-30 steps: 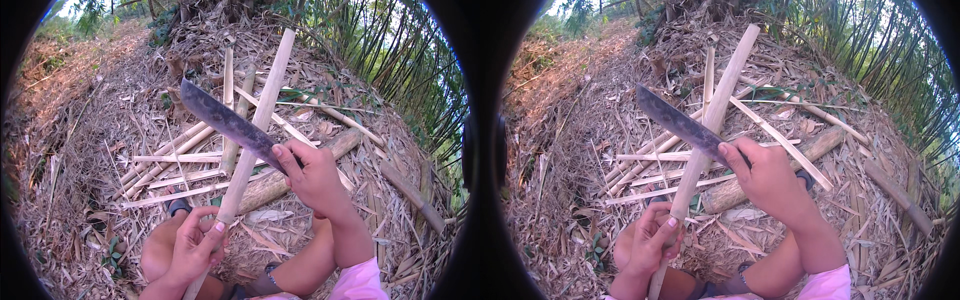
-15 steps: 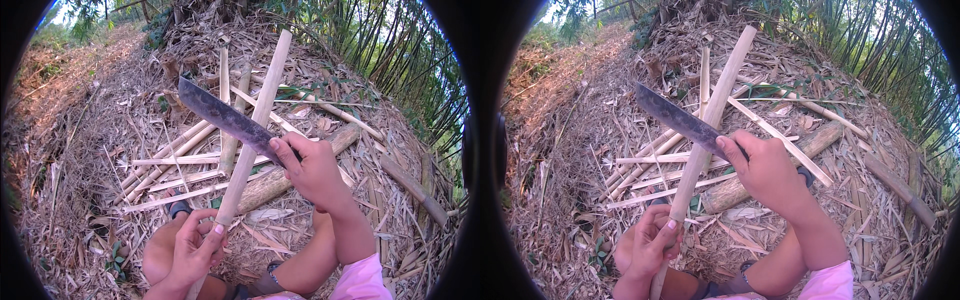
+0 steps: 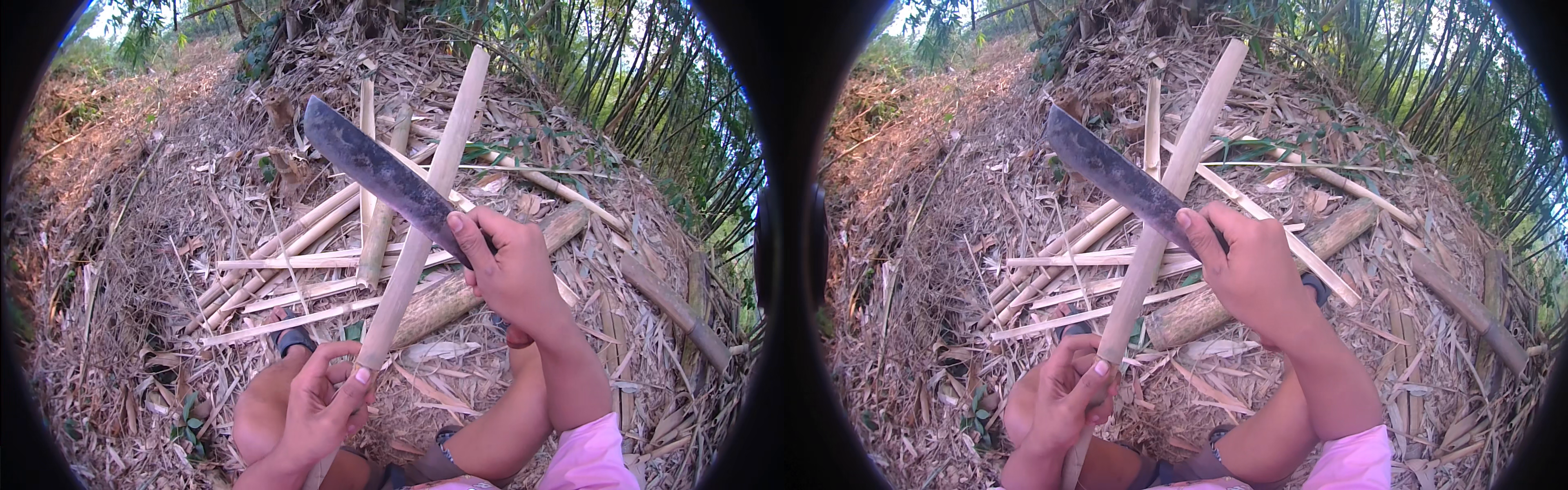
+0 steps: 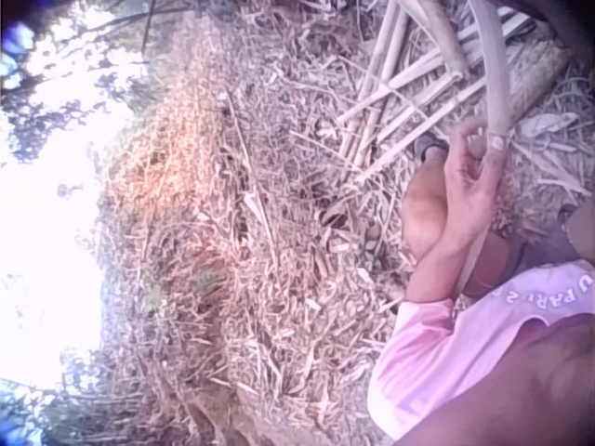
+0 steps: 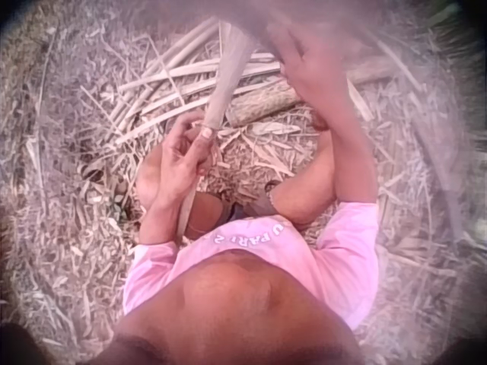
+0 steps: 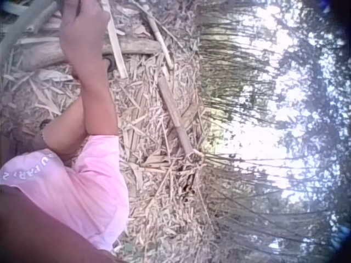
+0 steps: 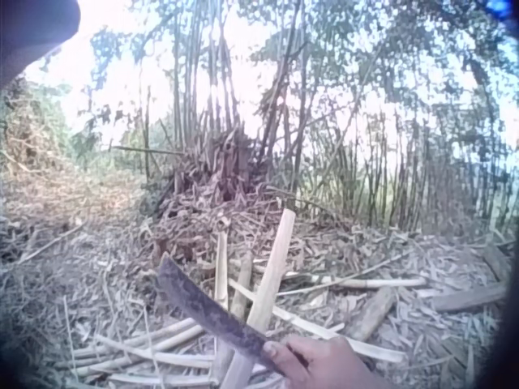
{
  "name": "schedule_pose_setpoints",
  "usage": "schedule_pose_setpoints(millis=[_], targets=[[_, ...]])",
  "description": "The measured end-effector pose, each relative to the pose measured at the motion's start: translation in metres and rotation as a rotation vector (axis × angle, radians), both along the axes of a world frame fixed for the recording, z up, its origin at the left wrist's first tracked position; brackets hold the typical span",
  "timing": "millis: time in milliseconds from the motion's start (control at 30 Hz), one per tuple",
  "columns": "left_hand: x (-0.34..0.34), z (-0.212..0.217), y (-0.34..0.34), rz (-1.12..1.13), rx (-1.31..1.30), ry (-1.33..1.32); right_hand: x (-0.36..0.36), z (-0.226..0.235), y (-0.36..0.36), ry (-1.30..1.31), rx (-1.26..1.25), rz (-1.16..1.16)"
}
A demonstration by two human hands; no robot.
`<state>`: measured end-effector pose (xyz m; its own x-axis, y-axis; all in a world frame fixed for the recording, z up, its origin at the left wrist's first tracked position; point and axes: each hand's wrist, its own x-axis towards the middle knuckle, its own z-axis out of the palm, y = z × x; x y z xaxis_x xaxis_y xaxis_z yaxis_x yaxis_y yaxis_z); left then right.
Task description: The person processes bamboo by splitting stalks, using a machete to shave and smooth the outer surface of long strips, and bending the strips.
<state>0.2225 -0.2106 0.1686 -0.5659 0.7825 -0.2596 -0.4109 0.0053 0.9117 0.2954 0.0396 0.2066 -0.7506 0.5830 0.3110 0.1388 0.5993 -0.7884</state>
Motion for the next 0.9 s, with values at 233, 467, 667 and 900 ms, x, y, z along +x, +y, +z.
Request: schedule_pose_setpoints(millis=[233, 467, 667, 900], targets=[[0.001, 0.000, 0.000, -0.012, 0.006, -0.005, -0.003, -0.003, 0.001, 0.047, 0.002, 0.002], [0.002, -0.002, 0.001, 0.003, -0.014, -0.001, -0.006, -0.010, -0.001, 0.011, -0.023, 0.005], [0.001, -0.001, 0.000, -0.009, -0.022, 0.021, -0.004, 0.000, -0.003, 0.012, -0.092, -0.010], [0.001, 0.002, -0.001, -0.011, -0.003, -0.022, -0.002, -0.002, -0.008, -0.001, 0.027, 0.027]])
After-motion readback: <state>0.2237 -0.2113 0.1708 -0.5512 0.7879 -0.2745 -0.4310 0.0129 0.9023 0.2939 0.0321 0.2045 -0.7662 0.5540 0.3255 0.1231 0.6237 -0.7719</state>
